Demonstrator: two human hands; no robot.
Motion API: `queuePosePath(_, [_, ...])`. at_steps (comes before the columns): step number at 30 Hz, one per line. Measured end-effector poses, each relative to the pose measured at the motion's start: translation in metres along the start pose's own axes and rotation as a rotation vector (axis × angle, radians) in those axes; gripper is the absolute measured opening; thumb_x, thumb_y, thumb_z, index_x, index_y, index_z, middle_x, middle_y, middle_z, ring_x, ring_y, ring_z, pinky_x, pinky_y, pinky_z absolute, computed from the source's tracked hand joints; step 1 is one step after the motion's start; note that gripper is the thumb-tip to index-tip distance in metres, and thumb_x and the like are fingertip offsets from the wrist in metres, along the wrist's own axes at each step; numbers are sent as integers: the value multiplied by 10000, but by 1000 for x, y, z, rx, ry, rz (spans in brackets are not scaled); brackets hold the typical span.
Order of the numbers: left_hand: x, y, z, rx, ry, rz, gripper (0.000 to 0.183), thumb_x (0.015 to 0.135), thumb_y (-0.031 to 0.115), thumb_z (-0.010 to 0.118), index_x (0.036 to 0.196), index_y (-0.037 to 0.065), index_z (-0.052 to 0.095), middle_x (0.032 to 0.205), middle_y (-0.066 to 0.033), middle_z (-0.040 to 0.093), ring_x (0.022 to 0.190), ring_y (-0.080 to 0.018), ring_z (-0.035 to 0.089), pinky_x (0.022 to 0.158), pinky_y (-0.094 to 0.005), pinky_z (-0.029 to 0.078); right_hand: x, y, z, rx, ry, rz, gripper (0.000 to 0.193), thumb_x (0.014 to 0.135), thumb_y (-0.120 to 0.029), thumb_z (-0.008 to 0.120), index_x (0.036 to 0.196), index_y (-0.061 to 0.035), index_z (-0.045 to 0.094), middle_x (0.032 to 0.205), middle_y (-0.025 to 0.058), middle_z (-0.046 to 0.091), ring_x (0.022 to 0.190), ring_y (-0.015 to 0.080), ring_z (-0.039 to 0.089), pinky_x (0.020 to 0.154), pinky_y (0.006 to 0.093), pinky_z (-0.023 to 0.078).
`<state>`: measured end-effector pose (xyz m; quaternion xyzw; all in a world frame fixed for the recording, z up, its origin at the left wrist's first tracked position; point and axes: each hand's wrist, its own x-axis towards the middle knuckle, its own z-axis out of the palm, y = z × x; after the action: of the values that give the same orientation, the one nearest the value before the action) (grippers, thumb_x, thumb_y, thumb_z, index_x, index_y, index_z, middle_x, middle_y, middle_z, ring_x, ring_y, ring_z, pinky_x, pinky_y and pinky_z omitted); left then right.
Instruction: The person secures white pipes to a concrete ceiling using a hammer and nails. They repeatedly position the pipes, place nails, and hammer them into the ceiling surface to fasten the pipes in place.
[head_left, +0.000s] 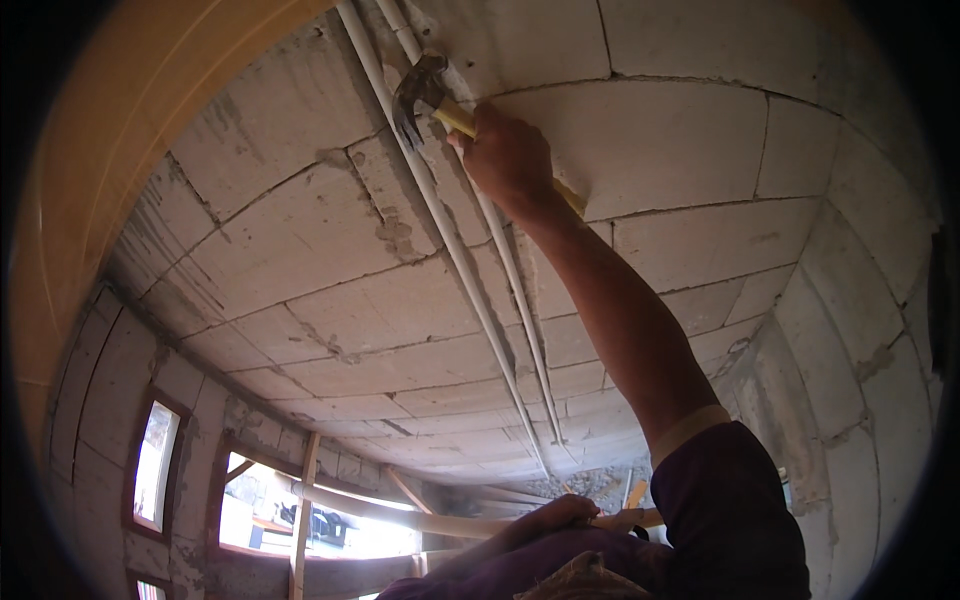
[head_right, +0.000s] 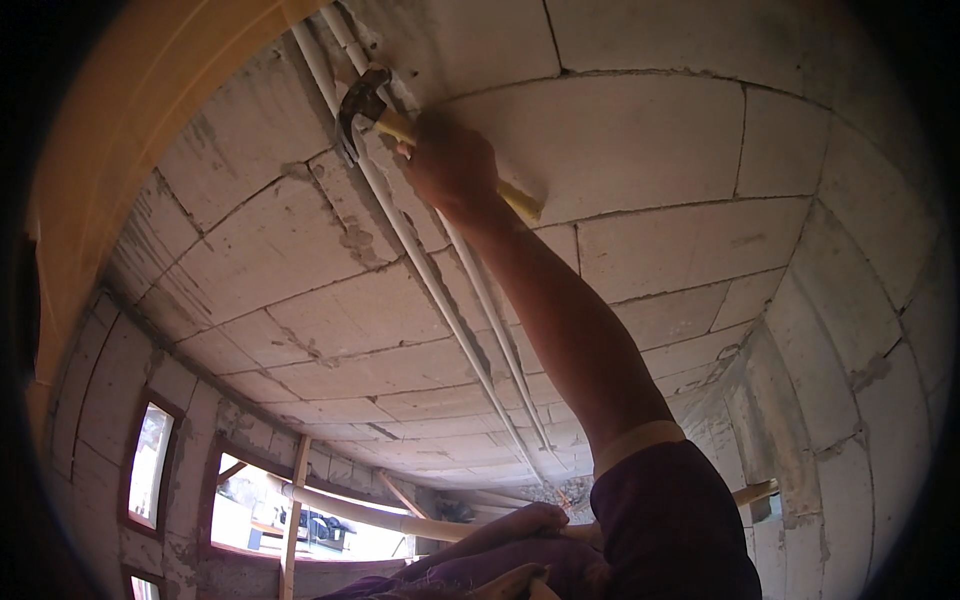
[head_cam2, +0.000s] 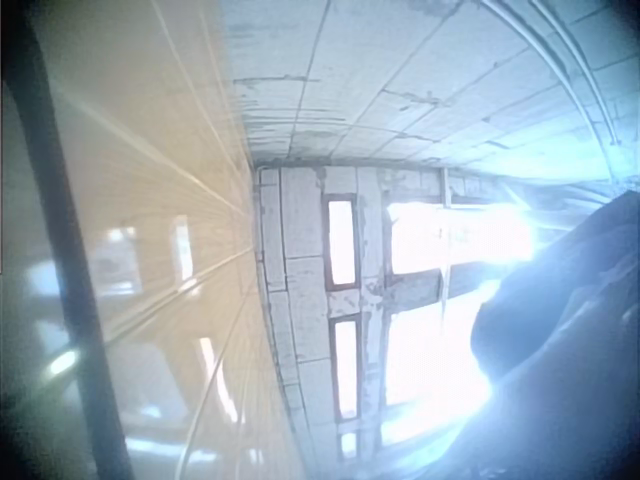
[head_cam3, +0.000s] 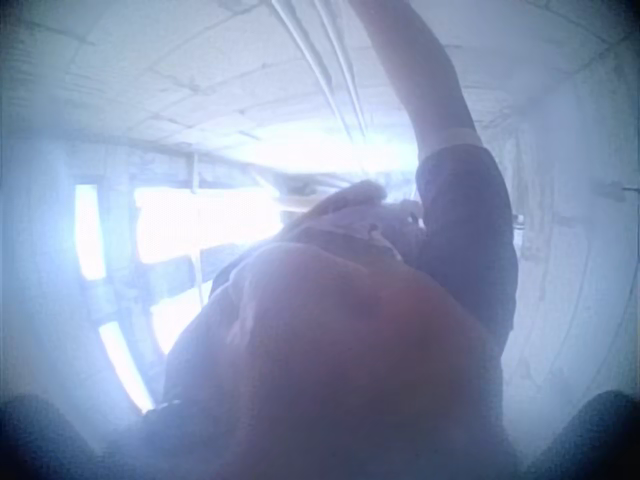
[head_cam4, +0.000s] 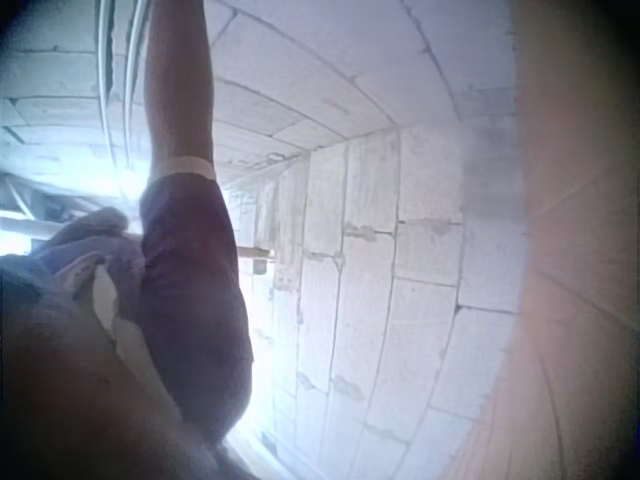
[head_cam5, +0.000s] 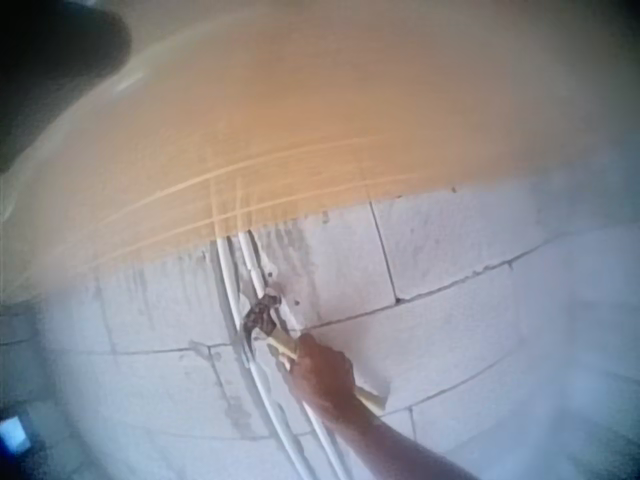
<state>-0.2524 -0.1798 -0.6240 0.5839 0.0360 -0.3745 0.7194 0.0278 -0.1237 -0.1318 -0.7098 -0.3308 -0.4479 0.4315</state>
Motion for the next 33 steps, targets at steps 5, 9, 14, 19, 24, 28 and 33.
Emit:
queuePosePath(5, [-37,53,6,224,37,-151,216,848,215,654,921,16,691,777,-31,648,675,-118,571,628,-258,467,0,3,1,-41,-8,17,296,817,-306,719,796,-46,580,618,129,618,611,331,653,582,440,512])
queuePosePath(9, [-54,53,-11,467,-64,-5,175,829,168,642,899,14,690,729,-16,624,631,-106,549,558,-265,443,1,3,2,-2,7,1,305,812,-312,725,797,-44,578,618,130,617,612,331,653,578,438,512])
queuePosePath(14, [-39,31,-35,394,-291,-66,102,820,131,641,836,39,684,676,0,577,498,-54,455,427,-226,336,0,8,4,-30,64,-52,318,805,-317,731,803,-36,582,615,135,615,607,332,651,574,438,512])
queuePosePath(19, [-29,49,-24,36,-464,-123,80,839,114,645,813,38,652,670,0,559,445,-38,401,382,-197,282,-2,4,3,-3,42,-52,333,800,-320,735,811,-24,583,630,142,618,611,335,650,579,439,511])
queuePosePath(24, [-19,32,-34,-425,-393,-12,124,895,158,631,856,44,601,731,-12,538,427,-26,340,358,-178,229,-1,5,4,-6,60,-75,348,790,-336,742,818,-23,591,627,141,618,609,334,650,586,437,512])
queuePosePath(28, [-29,44,-37,-486,-287,98,183,862,188,685,826,47,573,771,-14,519,455,-27,348,377,-170,249,-1,8,5,-34,41,-69,356,783,-343,747,829,-24,596,633,141,620,617,331,651,593,436,514])
queuePosePath(33, [-42,50,-37,-498,-176,106,171,818,143,722,815,43,584,771,-8,516,476,-28,371,395,-175,287,0,6,3,-37,42,-57,361,787,-351,742,830,-22,600,644,142,624,618,329,651,597,431,517])
